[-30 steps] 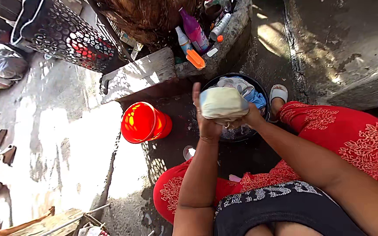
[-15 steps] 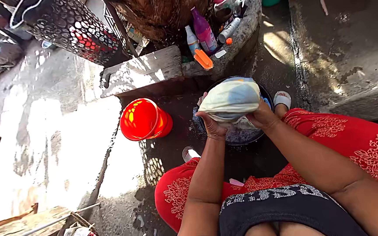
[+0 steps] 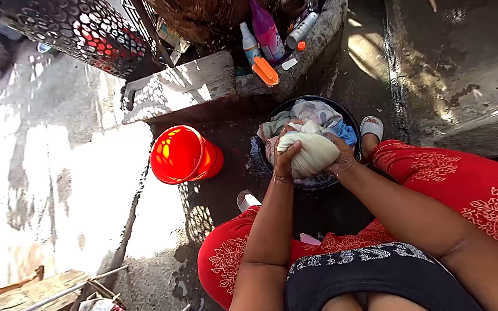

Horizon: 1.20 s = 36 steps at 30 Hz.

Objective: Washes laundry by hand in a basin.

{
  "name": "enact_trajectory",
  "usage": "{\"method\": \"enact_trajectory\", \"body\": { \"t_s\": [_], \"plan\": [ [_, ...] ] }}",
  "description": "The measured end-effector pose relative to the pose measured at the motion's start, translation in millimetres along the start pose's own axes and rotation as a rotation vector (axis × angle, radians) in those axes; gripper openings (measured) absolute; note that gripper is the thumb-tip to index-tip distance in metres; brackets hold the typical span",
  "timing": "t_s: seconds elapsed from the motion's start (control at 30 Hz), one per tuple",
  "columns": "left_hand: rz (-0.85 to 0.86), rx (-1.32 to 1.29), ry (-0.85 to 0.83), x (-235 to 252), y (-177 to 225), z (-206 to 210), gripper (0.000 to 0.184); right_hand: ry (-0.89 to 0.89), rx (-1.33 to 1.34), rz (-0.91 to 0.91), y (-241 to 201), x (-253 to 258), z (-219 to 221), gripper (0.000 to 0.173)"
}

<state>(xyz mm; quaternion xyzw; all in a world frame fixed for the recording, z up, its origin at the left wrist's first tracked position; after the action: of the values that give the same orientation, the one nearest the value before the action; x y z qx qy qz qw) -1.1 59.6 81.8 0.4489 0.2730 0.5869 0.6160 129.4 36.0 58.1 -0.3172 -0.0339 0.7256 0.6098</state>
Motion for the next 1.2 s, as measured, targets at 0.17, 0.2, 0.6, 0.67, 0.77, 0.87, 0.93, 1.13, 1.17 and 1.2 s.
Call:
{"method": "enact_trajectory", "body": {
  "t_s": [0.17, 0.2, 0.6, 0.67, 0.77, 0.87, 0.93, 1.13, 1.17, 1.2],
  "plan": [
    [-0.126, -0.187, 0.229, 4.9, -7.8, 1.1, 0.043, -0.062, -0.354, -0.352, -28.2, 2.2, 25.6, 0.020],
    [-0.166, -0.216, 0.250, 5.1, -10.4, 2.4, 0.045, -0.115, -0.485, -0.462, -34.8, 3.1, 32.6, 0.025],
    [-0.622, 0.148, 0.163, -18.6, -25.2, 7.5, 0.029, -0.694, -1.375, -0.902, -20.7, -26.6, 64.4, 0.022],
    [-0.639, 0.231, 0.074, -20.7, -29.0, 6.3, 0.027, -0.786, -1.464, -0.906, -13.1, -35.0, 62.8, 0.024],
    [-0.740, 0.196, 0.052, -24.7, -41.5, 7.8, 0.026, -0.878, -1.554, -0.864, -6.4, -40.7, 55.4, 0.025],
    [-0.844, 0.260, 0.037, -29.9, -55.4, 4.0, 0.029, -0.940, -1.540, -0.843, -2.8, -39.0, 37.1, 0.027],
    [-0.816, 0.393, 0.118, -23.9, -56.7, -11.1, 0.032, -0.897, -1.497, -0.813, -2.4, -29.1, 20.8, 0.030],
    [-0.264, 0.827, 0.594, 22.6, 35.8, -94.5, 0.043, -0.345, -1.519, -0.007, 17.6, 46.6, -37.0, 0.056],
    [-0.177, 0.892, 0.705, 26.6, 58.6, -111.9, 0.044, -0.245, -1.522, 0.197, 28.2, 54.0, -50.7, 0.059],
    [-0.095, 0.946, 0.828, 28.3, 80.9, -131.5, 0.046, -0.158, -1.499, 0.373, 41.8, 60.3, -67.1, 0.059]
  ]
}}
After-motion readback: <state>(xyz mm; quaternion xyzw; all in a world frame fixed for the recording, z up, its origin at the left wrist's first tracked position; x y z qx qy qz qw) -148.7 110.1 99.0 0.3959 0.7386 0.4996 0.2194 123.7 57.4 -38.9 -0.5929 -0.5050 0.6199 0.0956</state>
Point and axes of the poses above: each hand's wrist, its own x-axis towards the middle knuckle, its own z-axis out of the palm, y = z × x, the point moved 6 cm from there along x, towards the middle knuckle, and after that the axes turned 4 degrees about x, right-handed, at the moved point
